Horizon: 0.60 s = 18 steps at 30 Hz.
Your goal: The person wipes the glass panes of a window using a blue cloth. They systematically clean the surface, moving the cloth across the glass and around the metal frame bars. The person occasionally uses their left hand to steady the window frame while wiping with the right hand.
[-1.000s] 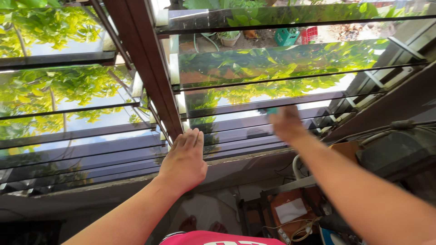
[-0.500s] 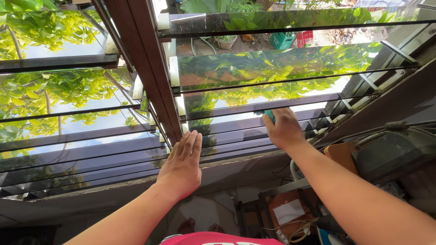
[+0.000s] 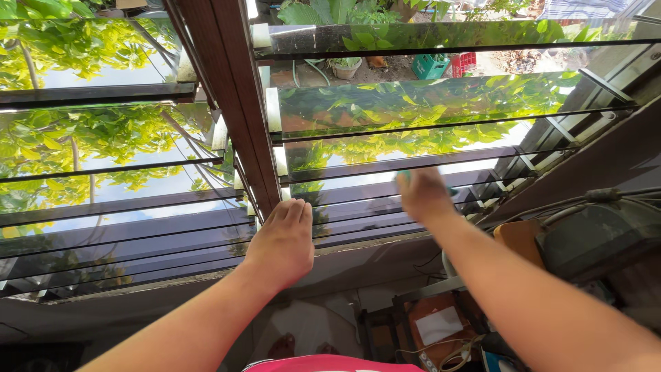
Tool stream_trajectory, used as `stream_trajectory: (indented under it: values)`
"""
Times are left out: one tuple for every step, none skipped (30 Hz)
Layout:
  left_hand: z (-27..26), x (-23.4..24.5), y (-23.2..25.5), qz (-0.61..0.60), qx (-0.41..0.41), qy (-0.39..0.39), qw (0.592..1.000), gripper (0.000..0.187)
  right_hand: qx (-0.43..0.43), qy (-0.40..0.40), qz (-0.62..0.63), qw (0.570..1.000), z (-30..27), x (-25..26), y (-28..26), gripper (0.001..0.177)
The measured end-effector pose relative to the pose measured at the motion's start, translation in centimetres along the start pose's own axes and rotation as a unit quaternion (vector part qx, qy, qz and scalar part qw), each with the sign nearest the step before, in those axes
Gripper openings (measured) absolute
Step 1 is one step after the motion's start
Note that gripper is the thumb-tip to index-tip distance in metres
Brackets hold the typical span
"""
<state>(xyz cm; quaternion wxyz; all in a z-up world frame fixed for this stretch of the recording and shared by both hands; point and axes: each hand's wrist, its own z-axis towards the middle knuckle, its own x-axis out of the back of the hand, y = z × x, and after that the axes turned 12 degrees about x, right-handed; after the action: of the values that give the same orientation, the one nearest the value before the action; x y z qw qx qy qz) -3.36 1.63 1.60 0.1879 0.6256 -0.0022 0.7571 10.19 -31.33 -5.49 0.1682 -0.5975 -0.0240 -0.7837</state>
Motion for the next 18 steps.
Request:
stream_trajectory:
  values:
    - [0.5, 0.2, -0.1, -0.001, 0.013, -0.035, 0.999, 0.051, 0.042, 0.022, 0.040, 0.998, -1.4, 0.9, -1.5, 0.047]
    - [1.0, 0.4, -0.2, -0.003, 0.030, -0.070, 0.997, 0.042, 0.086, 0.041, 0.080, 0.992, -2.2, 1.6, -2.7, 0.045]
    - [1.3, 0.5, -0.4, -0.005, 0.046, -0.104, 0.993, 0.034, 0.099, 0.039, 0.080, 0.991, -2.4, 2.3, -2.9, 0.047]
    - [1.4, 0.6, -0.5, -0.008, 0.038, -0.095, 0.995, 0.032, 0.111, 0.036, 0.080, 0.990, -2.7, 3.2, -2.2, 0.050]
    - [1.5, 0.5, -0.6, -0.011, 0.030, -0.086, 0.996, 0.030, 0.124, 0.034, 0.080, 0.989, -3.0, 3.7, -1.1, 0.052]
    - [1.5, 0.5, -0.7, -0.013, 0.022, -0.077, 0.997, 0.028, 0.082, 0.014, 0.068, 0.994, -2.8, 4.1, 0.4, 0.053]
    - [1.5, 0.3, -0.8, -0.014, 0.018, -0.077, 0.997, 0.030, 0.040, -0.006, 0.055, 0.998, -2.2, 4.5, 2.2, 0.055]
    - [1.4, 0.2, -0.7, -0.014, 0.014, -0.076, 0.997, 0.032, -0.001, -0.025, 0.041, 0.999, -1.4, 4.4, 3.6, 0.056]
    - [1.3, 0.2, -0.7, -0.014, 0.011, -0.076, 0.997, 0.035, -0.027, -0.043, 0.015, 0.999, -0.5, 3.8, 4.6, 0.056]
    - [1.2, 0.1, -0.7, -0.028, 0.023, -0.082, 0.996, 0.036, -0.055, -0.060, -0.012, 0.997, 0.2, 3.2, 5.3, 0.057]
    - [1.1, 0.0, -0.6, -0.042, 0.034, -0.089, 0.995, 0.038, -0.083, -0.077, -0.039, 0.993, 1.0, 2.5, 5.7, 0.058]
    - [1.1, 0.0, -0.6, -0.054, 0.044, -0.095, 0.993, 0.039, -0.087, -0.086, -0.033, 0.992, 1.8, 1.6, 5.2, 0.058]
    - [1.0, 0.0, -0.6, -0.044, 0.039, -0.095, 0.994, 0.043, -0.091, -0.096, -0.027, 0.991, 2.6, 0.7, 4.0, 0.057]
    - [1.0, 0.0, -0.7, -0.033, 0.034, -0.095, 0.994, 0.048, -0.095, -0.106, -0.020, 0.990, 2.9, 0.3, 2.5, 0.057]
    - [0.8, 0.0, -0.8, -0.023, 0.030, -0.096, 0.995, 0.052, -0.086, -0.089, 0.021, 0.992, 2.7, 0.1, 0.4, 0.056]
    - [0.7, -0.1, -0.8, -0.024, 0.029, -0.098, 0.994, 0.055, -0.075, -0.072, 0.061, 0.993, 2.0, 0.2, -1.8, 0.054]
    - [0.5, -0.1, -0.9, -0.024, 0.027, -0.101, 0.994, 0.057, -0.016, -0.041, 0.080, 0.996, 0.8, 1.1, -3.2, 0.052]
    - [0.2, -0.1, -0.9, -0.025, 0.029, -0.104, 0.994, 0.060, 0.047, -0.012, 0.100, 0.994, -0.6, 1.9, -4.5, 0.051]
